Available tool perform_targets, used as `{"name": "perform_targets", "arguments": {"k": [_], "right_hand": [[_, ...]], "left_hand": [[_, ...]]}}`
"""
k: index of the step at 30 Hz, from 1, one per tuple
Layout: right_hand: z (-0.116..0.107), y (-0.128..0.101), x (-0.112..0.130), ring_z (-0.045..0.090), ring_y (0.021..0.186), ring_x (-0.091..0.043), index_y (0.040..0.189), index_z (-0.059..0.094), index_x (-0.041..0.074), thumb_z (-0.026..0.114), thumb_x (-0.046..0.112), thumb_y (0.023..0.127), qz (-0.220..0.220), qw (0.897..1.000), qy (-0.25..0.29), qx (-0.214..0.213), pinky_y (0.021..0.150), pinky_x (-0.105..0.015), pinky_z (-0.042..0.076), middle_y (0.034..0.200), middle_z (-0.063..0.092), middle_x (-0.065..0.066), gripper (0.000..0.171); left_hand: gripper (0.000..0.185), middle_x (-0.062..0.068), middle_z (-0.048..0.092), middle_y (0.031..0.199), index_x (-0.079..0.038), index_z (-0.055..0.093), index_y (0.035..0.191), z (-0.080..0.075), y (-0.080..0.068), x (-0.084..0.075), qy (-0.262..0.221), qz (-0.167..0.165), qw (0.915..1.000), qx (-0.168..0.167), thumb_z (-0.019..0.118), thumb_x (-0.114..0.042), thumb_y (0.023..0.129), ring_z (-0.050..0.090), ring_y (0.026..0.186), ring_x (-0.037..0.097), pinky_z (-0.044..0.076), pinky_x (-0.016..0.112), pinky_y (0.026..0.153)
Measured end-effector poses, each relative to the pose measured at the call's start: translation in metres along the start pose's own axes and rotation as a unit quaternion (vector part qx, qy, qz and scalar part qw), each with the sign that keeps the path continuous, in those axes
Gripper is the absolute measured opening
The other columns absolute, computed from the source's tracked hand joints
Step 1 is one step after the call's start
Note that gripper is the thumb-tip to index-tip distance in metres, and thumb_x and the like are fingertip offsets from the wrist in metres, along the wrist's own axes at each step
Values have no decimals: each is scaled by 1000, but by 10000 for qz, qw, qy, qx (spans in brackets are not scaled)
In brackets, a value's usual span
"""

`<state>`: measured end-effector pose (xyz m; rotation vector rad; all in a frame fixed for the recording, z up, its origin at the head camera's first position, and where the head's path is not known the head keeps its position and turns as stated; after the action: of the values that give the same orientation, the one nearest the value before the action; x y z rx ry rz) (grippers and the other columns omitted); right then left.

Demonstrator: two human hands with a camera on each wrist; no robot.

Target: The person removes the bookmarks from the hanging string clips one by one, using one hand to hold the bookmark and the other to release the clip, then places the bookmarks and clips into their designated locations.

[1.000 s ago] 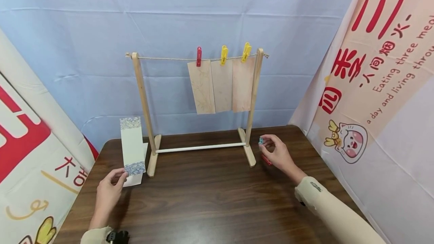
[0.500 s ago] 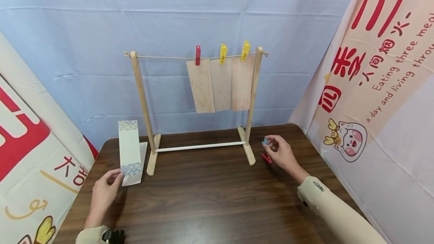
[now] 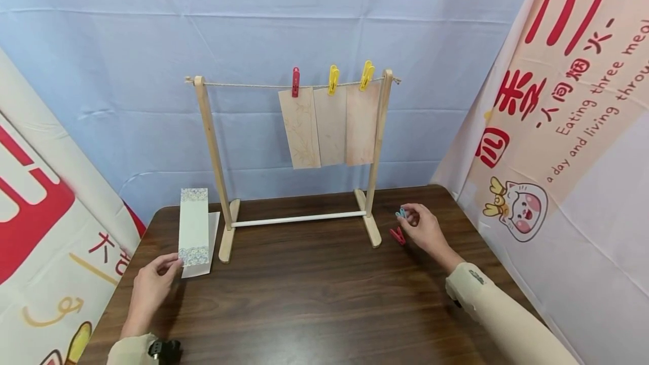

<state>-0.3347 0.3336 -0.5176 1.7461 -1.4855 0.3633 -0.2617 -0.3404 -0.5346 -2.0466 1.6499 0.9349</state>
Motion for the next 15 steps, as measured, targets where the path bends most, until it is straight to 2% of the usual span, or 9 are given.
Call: {"name": "perform_targets", "arguments": {"k": [4, 7, 15], "right_hand": [[0, 0, -3, 64, 89, -28, 125, 67, -8, 76, 4, 98, 82, 9998, -152, 85, 73, -22, 49, 105, 66, -20, 31], [1, 0, -8, 65, 89, -29, 126, 67, -10, 75, 4, 97, 171, 9993, -272, 184, 73, -25, 51, 105, 66, -21, 33], [1, -2, -22, 64, 91, -29, 128, 65, -11, 72, 5, 98, 687, 9951, -404, 578, 77, -37, 53, 108, 66, -23, 35]], "left_hand": [[36, 22, 78, 115, 1, 73, 129, -1, 1, -1, 5, -50, 9999, 104, 68, -28, 108, 70, 112, 45, 50, 58, 92], [35, 22, 78, 115, 1, 73, 129, -2, 1, 0, 16, -76, 9999, 147, 68, -27, 108, 69, 113, 46, 49, 59, 92], [34, 22, 79, 111, 1, 74, 128, -2, 5, 4, 149, -67, 9997, 183, 70, -25, 107, 70, 106, 43, 50, 58, 89]]}}
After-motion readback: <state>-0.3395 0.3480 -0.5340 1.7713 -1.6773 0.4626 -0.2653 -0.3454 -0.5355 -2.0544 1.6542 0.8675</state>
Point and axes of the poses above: each hand's wrist, its own y-axis towards the middle knuckle, its own z-axis out of the palm, x = y × z, the point moved 4 cm from there along y, towards the middle knuckle
